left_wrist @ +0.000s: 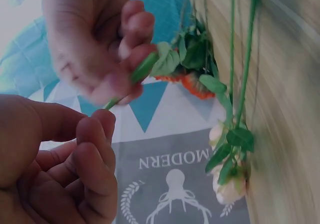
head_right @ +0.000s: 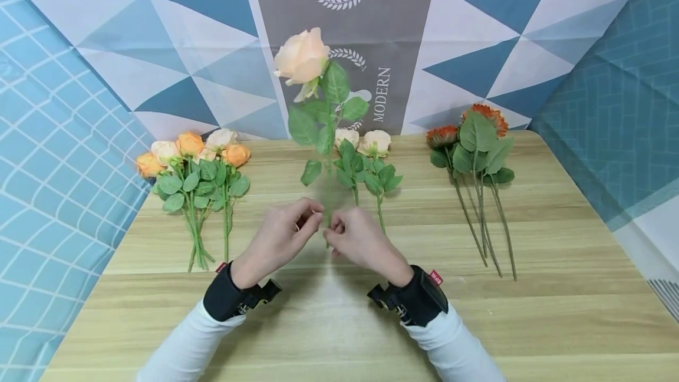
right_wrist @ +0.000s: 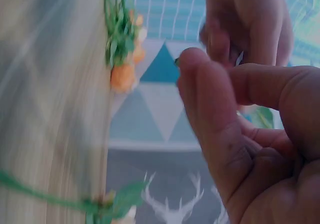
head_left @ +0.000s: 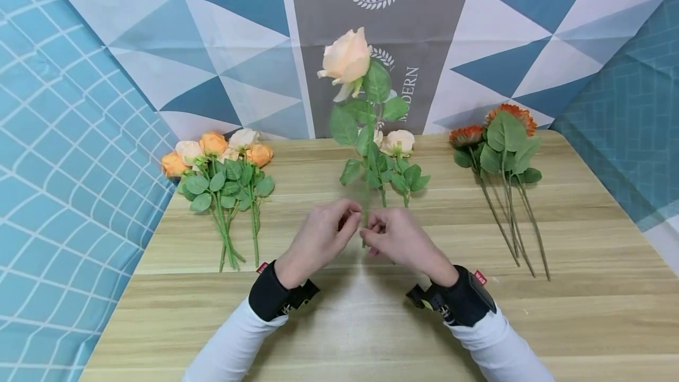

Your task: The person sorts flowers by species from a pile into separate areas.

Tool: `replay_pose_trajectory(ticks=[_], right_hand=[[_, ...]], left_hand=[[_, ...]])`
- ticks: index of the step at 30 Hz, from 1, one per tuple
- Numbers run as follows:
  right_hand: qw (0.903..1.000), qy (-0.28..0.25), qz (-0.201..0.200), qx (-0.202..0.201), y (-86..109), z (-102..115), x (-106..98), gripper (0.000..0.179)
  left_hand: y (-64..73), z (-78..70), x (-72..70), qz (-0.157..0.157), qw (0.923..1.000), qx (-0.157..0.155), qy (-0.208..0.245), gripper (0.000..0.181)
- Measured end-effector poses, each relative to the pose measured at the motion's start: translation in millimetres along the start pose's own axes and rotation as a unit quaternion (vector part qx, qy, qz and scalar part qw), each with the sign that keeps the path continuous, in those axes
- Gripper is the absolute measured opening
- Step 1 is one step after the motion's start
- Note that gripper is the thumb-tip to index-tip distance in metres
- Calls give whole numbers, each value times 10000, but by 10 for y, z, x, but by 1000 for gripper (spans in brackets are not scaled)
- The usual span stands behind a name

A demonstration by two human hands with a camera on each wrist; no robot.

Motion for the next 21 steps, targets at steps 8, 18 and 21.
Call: replay_pose_trajectory(ticks=[8, 18, 21], right_hand=[[9848, 1060, -57, 1378, 4, -442, -385, 30], [9581, 1861, 352, 2149, 85, -648, -492, 26], [9572, 1775, 346, 2258, 82, -702, -460, 23]], left_hand=[[-2, 91, -202, -267, 9978, -270, -549, 12], [-3, 215, -404, -665, 9896, -581, -1136, 15], [-5, 219, -404, -707, 9878, -591, -1253, 15]])
Point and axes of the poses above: each hand's wrist, its own y-axis away from the middle knuckle, its own x-axis out of the palm, z = x × y, the point moved 7 cm from there along -y, towards the middle knuckle, and after that the axes turned 4 degrees about -y, right-handed, at the moved point
